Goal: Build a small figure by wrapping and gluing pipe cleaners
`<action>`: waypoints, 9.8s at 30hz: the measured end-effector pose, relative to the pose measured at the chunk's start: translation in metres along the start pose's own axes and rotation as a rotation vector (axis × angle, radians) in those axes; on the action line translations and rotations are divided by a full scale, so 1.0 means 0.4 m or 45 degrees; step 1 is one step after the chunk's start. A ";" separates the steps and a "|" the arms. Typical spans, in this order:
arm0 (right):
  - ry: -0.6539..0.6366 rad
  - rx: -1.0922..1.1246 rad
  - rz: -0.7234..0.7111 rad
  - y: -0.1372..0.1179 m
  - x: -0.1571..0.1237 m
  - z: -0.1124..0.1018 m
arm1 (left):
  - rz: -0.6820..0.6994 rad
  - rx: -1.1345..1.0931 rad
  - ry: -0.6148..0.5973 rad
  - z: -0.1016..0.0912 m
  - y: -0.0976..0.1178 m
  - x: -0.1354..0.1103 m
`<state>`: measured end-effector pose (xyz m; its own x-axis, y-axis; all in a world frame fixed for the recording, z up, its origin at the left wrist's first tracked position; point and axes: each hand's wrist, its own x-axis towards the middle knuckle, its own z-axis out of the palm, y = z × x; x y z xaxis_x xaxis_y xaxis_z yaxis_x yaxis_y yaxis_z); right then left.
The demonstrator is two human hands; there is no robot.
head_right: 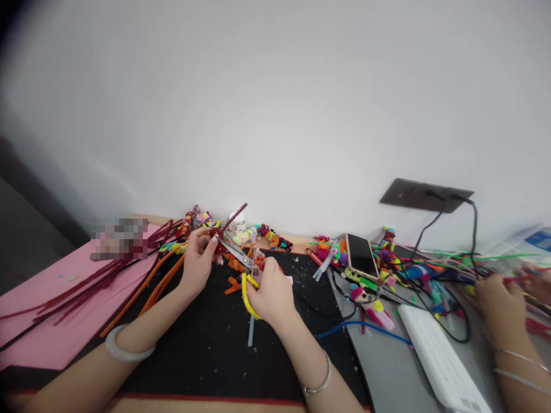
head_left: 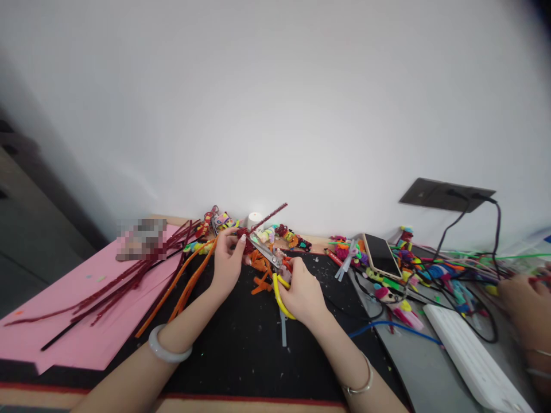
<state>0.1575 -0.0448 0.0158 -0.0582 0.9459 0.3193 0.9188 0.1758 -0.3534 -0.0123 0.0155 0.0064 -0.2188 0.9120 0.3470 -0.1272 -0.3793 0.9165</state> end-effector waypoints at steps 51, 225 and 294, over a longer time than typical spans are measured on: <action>0.247 -0.024 0.008 0.019 0.004 0.019 | -0.095 -0.196 -0.226 0.031 0.012 -0.036; -0.129 1.924 0.240 -0.006 0.018 0.059 | -0.162 -0.042 -0.691 0.040 0.013 -0.077; -0.026 1.777 0.224 -0.012 0.009 0.063 | -0.133 -0.005 -0.685 0.042 0.008 -0.085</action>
<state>0.1430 -0.0356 -0.0035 -0.0016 0.9851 0.1718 -0.2238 0.1671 -0.9602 0.0109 -0.0140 0.0009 0.3206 0.8959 0.3076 -0.1252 -0.2818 0.9513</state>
